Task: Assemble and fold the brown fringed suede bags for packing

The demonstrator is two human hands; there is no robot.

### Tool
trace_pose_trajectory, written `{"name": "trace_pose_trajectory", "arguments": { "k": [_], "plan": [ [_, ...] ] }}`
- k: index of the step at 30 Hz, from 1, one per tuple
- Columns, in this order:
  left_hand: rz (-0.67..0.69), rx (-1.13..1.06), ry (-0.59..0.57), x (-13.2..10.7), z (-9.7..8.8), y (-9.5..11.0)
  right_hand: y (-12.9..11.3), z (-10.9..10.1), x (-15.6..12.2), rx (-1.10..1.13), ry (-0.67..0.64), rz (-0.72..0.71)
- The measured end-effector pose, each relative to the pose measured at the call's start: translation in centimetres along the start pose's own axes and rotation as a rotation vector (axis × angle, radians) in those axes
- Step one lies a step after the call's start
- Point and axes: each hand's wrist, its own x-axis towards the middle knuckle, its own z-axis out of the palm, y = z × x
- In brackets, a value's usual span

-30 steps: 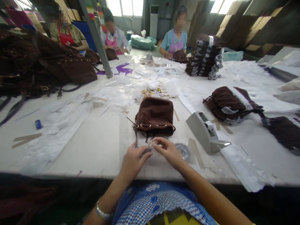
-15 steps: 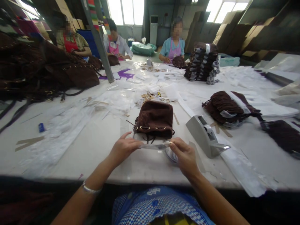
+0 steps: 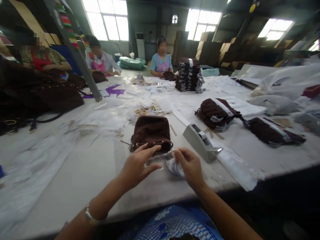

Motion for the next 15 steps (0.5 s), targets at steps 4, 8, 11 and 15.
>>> {"name": "trace_pose_trajectory", "arguments": {
  "k": [4,8,11,15],
  "plan": [
    [-0.124,-0.326,-0.073,1.6,1.6,2.3,0.1,-0.4,0.1,0.100,-0.078,0.061],
    [-0.168,-0.490,-0.116,2.2,1.4,1.9,0.0,-1.4,0.3,0.017,-0.145,0.082],
    [-0.168,-0.502,-0.130,2.2,1.1,1.6,-0.6,-1.3,0.2,0.026,-0.203,0.078],
    [-0.159,-0.492,-0.136,2.0,1.3,1.6,-1.2,-0.4,0.0,0.162,-0.221,0.168]
  ]
}}
